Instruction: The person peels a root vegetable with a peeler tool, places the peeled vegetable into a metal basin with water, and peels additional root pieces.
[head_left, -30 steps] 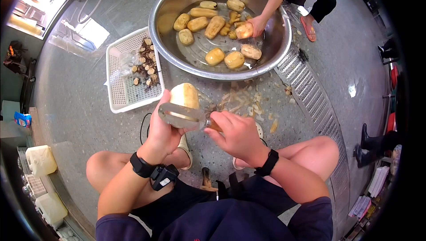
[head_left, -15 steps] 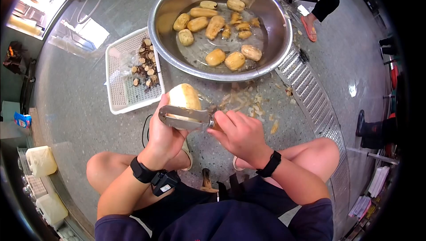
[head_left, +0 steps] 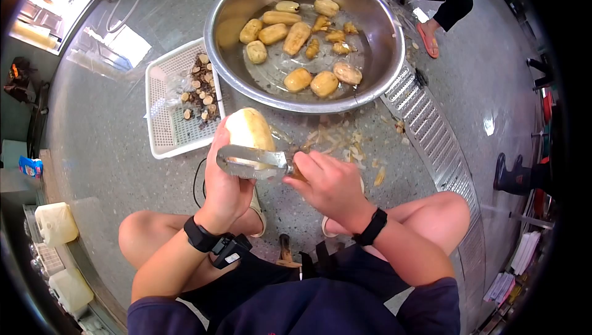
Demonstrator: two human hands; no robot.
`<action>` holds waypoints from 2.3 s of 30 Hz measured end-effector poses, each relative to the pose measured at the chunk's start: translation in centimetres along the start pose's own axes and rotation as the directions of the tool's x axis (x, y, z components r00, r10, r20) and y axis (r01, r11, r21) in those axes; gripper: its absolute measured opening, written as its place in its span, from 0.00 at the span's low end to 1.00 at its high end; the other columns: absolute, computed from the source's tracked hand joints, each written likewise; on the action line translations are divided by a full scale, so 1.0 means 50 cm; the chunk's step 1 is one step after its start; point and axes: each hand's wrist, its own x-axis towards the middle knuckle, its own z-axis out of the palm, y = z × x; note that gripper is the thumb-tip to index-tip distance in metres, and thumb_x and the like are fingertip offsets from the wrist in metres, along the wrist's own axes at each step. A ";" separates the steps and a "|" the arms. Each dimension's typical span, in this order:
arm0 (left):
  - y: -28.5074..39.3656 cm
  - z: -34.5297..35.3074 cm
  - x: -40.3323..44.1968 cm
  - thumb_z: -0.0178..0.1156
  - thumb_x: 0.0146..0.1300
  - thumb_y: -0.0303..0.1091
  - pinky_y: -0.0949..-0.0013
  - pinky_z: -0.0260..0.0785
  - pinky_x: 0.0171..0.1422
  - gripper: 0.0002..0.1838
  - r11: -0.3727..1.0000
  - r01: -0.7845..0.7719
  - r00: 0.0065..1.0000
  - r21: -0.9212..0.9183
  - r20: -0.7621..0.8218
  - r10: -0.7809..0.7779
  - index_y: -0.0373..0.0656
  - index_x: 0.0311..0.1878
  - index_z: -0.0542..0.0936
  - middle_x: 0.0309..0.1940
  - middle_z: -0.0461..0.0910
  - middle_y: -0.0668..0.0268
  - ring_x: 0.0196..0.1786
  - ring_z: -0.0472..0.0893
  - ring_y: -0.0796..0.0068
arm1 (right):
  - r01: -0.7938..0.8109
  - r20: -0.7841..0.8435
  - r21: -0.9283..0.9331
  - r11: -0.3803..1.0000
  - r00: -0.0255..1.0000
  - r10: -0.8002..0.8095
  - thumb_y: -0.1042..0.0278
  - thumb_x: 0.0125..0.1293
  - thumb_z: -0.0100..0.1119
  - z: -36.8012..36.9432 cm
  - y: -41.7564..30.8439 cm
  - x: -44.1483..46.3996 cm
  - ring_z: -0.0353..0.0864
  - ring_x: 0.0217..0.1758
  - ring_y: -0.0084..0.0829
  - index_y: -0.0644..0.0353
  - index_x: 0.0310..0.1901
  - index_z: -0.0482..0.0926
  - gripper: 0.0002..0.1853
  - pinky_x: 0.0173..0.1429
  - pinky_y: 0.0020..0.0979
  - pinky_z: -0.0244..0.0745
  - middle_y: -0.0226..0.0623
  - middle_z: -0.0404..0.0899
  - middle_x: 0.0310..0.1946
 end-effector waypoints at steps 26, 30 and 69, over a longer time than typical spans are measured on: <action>0.004 0.001 -0.003 0.45 0.83 0.52 0.64 0.81 0.32 0.29 0.988 -0.022 1.000 0.150 0.017 0.019 0.48 0.78 0.61 0.58 0.79 0.60 0.50 0.86 0.66 | -0.123 0.114 0.206 0.971 0.988 0.101 0.53 0.67 0.69 0.001 -0.005 0.006 0.85 0.31 0.39 0.57 0.43 0.76 0.17 0.30 0.38 0.77 0.35 0.82 0.32; 0.000 0.003 0.000 0.44 0.83 0.49 0.67 0.84 0.31 0.30 0.986 -0.063 0.998 0.155 0.038 0.058 0.44 0.80 0.59 0.59 0.79 0.58 0.49 0.87 0.67 | -0.043 0.111 0.093 0.995 0.993 0.032 0.50 0.72 0.64 -0.013 0.006 0.013 0.86 0.29 0.39 0.54 0.41 0.74 0.16 0.29 0.38 0.78 0.34 0.81 0.29; -0.034 -0.026 -0.017 0.48 0.78 0.37 0.68 0.72 0.67 0.29 0.834 -0.198 0.966 0.514 0.248 0.076 0.33 0.76 0.69 0.63 0.79 0.58 0.60 0.80 0.71 | -0.491 0.167 0.146 0.859 0.868 0.468 0.50 0.77 0.58 0.014 0.062 0.020 0.84 0.28 0.53 0.59 0.40 0.74 0.18 0.30 0.51 0.77 0.48 0.82 0.23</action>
